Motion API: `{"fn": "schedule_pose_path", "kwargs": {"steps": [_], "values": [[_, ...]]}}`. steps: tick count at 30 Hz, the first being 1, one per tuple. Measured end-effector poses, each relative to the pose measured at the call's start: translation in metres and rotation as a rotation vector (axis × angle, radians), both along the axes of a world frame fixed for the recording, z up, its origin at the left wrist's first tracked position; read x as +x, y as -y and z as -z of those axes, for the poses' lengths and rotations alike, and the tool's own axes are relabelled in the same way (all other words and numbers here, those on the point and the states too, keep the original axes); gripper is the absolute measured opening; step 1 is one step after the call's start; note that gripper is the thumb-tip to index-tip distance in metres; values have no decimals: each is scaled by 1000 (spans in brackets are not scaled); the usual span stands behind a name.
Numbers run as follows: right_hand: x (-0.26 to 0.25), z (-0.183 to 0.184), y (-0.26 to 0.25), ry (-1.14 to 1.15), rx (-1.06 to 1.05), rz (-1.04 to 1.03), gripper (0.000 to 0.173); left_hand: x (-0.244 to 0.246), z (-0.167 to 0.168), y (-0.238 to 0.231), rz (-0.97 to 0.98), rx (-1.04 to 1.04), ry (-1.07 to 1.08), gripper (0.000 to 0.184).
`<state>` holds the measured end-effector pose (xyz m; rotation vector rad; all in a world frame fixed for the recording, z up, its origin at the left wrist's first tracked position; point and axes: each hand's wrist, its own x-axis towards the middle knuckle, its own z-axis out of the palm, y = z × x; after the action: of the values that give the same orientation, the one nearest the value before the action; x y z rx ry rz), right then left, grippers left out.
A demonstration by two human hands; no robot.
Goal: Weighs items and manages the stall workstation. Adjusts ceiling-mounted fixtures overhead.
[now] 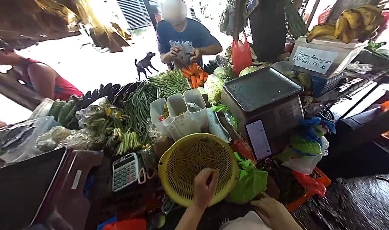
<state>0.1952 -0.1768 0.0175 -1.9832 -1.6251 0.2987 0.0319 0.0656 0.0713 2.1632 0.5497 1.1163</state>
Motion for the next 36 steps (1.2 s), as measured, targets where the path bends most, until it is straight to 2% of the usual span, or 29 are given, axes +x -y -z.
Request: {"fn": "schedule_pose_path", "kwargs": {"steps": [3, 7, 9, 13, 18, 24, 26, 31, 34, 36], "values": [[-12, -22, 13, -65, -162, 110, 24, 28, -26, -20, 147, -3, 43, 33], [-28, -36, 35, -167, -343, 222, 29, 69, -66, -41, 339, 36, 210, 15], [-37, -36, 47, -221, -408, 294, 32, 93, -94, -54, 351, 68, 229, 21], [-39, -35, 65, -311, -522, 382, 36, 147, -140, -82, 231, 60, -36, 39], [-20, -27, 71, -321, -588, 385, 35, 212, -159, -98, 198, 155, -218, 57], [43, -16, 82, -281, -617, 286, 33, 265, -181, -106, 21, 78, -488, 70], [75, -4, 95, -251, -636, 257, 34, 284, -185, -112, -41, 95, -538, 67], [173, -27, 138, -245, -746, 127, 36, 327, -186, -137, -126, 173, -673, 60], [223, -36, 156, -223, -775, 55, 37, 331, -193, -122, -152, 200, -674, 49], [251, -39, 164, -214, -750, 33, 36, 335, -199, -98, -88, 237, -678, 48]]}}
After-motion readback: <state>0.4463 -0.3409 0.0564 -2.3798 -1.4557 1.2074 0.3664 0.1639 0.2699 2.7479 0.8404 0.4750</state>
